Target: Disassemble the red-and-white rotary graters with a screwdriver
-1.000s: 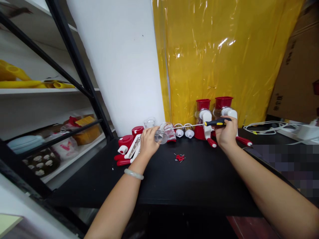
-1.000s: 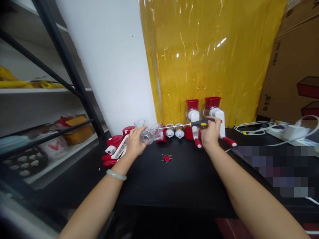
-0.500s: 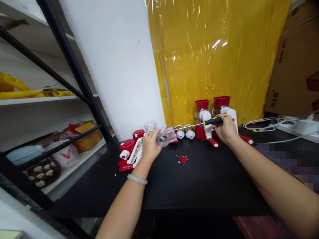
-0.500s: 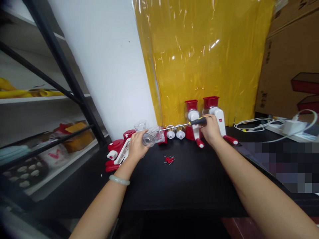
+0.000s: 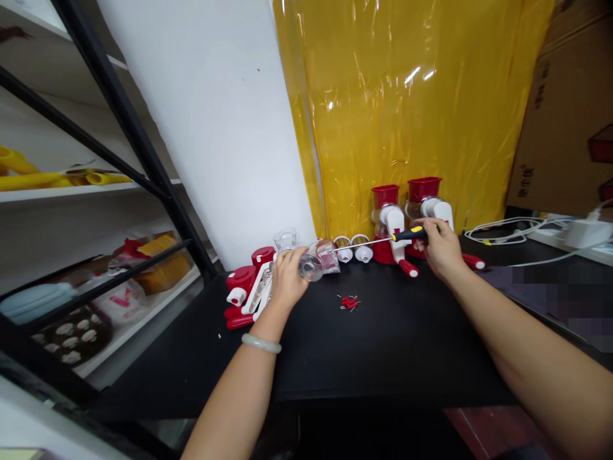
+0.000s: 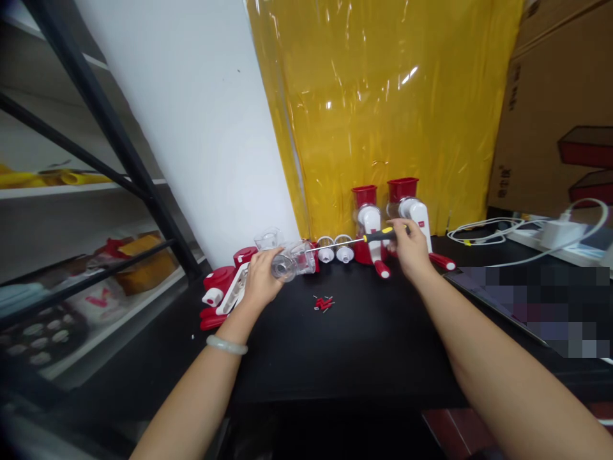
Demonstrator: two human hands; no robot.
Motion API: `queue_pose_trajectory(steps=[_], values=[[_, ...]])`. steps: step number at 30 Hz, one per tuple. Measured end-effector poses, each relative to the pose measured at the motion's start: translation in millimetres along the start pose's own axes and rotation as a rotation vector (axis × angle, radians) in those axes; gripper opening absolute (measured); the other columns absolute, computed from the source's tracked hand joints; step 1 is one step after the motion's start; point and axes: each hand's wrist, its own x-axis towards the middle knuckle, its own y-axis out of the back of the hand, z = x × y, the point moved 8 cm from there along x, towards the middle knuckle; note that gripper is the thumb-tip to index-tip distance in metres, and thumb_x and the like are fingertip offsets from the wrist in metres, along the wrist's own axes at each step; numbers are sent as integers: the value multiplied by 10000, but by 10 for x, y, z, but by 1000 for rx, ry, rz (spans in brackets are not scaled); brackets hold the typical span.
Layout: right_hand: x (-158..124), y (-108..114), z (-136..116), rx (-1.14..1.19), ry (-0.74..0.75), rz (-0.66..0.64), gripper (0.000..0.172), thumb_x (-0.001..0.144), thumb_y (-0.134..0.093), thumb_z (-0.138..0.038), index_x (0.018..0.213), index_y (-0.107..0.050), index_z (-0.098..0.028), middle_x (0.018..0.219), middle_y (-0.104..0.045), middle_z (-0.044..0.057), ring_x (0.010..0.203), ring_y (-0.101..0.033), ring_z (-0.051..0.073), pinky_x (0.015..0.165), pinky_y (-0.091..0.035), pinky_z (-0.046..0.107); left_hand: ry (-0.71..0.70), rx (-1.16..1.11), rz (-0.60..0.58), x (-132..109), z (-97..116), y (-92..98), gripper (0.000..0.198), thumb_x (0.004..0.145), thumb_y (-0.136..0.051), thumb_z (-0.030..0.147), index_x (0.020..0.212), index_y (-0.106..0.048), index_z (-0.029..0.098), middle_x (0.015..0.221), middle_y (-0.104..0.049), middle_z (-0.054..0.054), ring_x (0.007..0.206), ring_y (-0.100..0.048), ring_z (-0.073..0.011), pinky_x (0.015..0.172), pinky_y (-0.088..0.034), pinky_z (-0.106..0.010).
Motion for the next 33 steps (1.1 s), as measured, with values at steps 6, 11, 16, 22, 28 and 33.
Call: queue_pose_trajectory(steps=[6,11,16,22,28,33], values=[[-31,-69,94,211,-160,41,184,714,-724,-277,896,-696,-261,809,-618,8,679,-591,155,538,-523,298,26,8,-11,3,-37,-5,615,730,-767,147,1311,-594,249,1255,-687,-82,1162,-551,-318,1048,-459,-473],[-51,-79,108,295,-226,46,202,803,-623,-412,860,-693,-231,775,-639,32,734,-636,183,559,-544,306,12,5,-30,6,-1,-14,610,731,-770,159,1311,-598,243,1257,-689,-75,1152,-554,-314,1041,-460,-469],[-62,49,46,39,-70,105,437,863,-601,-663,815,-683,-236,583,-546,-2,421,-464,123,358,-369,268,17,4,-30,10,1,-13,605,739,-781,187,1314,-597,240,1263,-692,-74,1154,-560,-317,1044,-457,-471],[-43,13,55,97,-72,96,181,778,-769,-410,782,-674,-256,530,-462,-38,387,-356,98,325,-300,259,22,7,-38,12,4,-11,621,731,-784,175,1319,-595,240,1273,-690,-78,1169,-563,-321,1046,-453,-476],[-77,-55,37,311,-191,80,124,774,-654,-357,776,-673,-235,697,-583,-1,589,-551,127,451,-462,241,-1,4,-43,12,43,-18,605,735,-769,164,1310,-596,243,1252,-696,-79,1156,-573,-314,1034,-461,-462],[-81,39,5,90,-90,139,484,822,-616,-689,728,-657,-215,547,-479,-12,410,-398,104,349,-347,267,8,5,-46,5,22,-33,603,732,-779,180,1306,-597,219,1241,-697,-92,1138,-574,-322,1024,-466,-463]])
